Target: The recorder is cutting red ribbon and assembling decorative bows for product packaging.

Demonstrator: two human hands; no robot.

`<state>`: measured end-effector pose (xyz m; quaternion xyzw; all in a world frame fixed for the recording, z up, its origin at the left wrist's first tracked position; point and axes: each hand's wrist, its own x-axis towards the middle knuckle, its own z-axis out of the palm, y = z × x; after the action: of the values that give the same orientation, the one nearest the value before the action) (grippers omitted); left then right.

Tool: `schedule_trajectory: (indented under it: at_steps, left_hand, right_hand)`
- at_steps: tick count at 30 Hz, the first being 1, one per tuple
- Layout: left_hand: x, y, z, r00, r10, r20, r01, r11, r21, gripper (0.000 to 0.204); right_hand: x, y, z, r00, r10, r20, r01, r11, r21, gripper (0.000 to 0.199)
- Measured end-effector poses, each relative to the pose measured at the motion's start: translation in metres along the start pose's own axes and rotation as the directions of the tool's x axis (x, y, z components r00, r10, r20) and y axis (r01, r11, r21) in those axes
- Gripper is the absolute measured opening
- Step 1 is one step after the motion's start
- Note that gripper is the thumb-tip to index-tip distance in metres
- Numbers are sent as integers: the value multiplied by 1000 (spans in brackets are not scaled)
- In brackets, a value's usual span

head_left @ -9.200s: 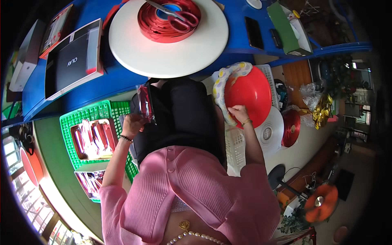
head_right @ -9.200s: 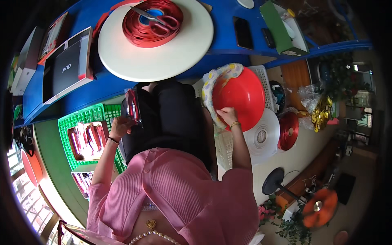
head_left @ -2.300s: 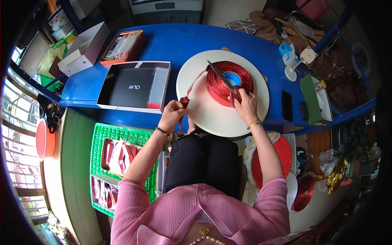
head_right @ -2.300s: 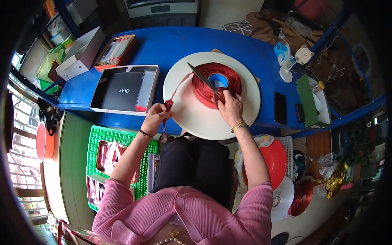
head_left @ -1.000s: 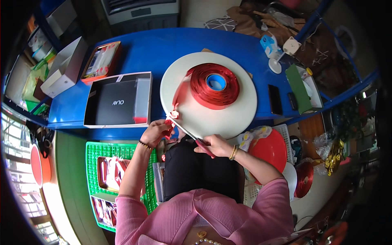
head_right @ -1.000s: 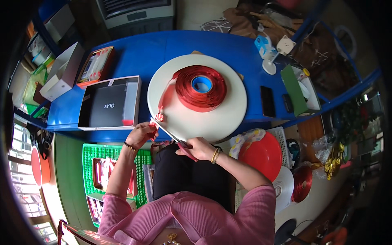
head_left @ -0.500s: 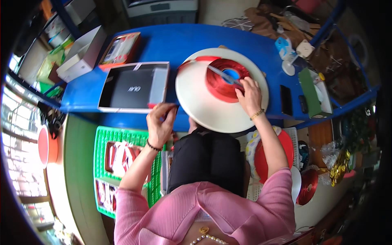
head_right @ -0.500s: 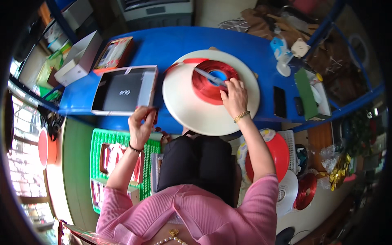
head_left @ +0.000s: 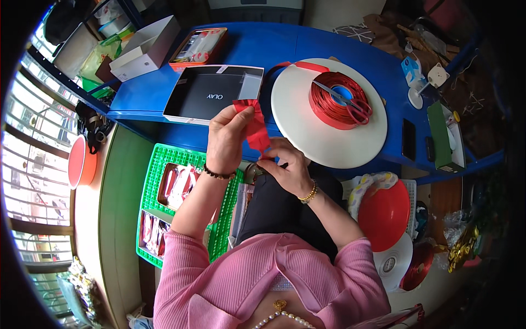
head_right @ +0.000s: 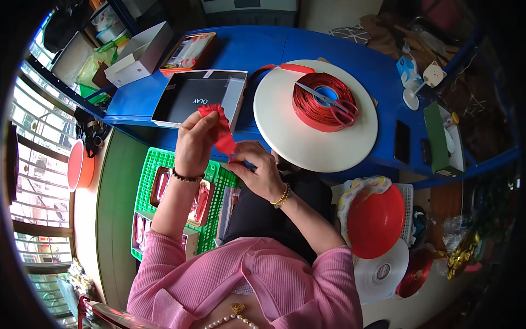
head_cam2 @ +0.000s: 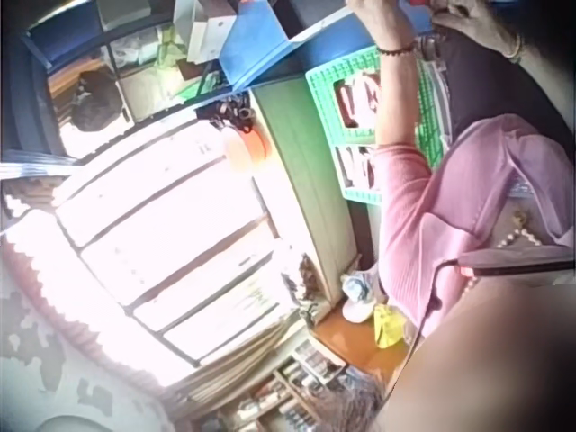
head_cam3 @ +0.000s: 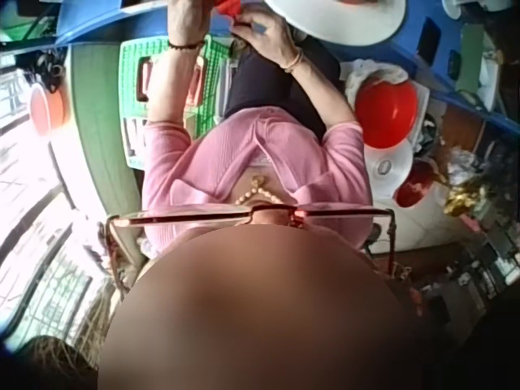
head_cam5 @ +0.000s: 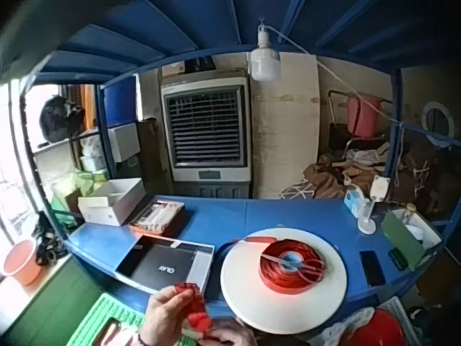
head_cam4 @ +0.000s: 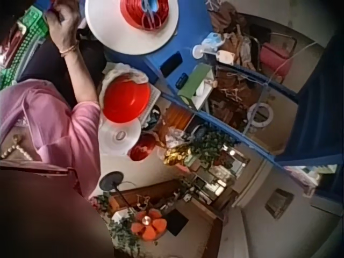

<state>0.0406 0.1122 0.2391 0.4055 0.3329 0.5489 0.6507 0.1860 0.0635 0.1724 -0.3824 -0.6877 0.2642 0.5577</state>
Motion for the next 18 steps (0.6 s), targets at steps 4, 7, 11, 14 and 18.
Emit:
schedule_trajectory:
  at_steps: [4, 7, 11, 14, 18]
  left_hand:
    - [9, -24, -10, 993, -117, 22, 119, 980, -156, 15]
    - [-3, -44, -11, 958, -268, 99, 281, 945, -166, 19]
    - [-4, -58, -23, 909, -251, 334, 287, 956, -62, 46]
    - [0, -45, -33, 887, -94, 453, -43, 958, 283, 92]
    - [7, -29, -15, 701, -330, 632, -44, 864, 501, 74]
  right_hand:
    - [5, -19, -13, 983, -179, 42, 184, 968, -169, 15]
    - [13, -25, -22, 972, -231, 43, 235, 950, -206, 13]
    - [18, -18, -37, 987, -161, 17, 162, 981, -106, 10]
    - [14, -16, -40, 999, -17, -44, 19, 998, 53, 11]
    - [15, -18, -35, 982, 163, -94, -134, 957, 256, 12]
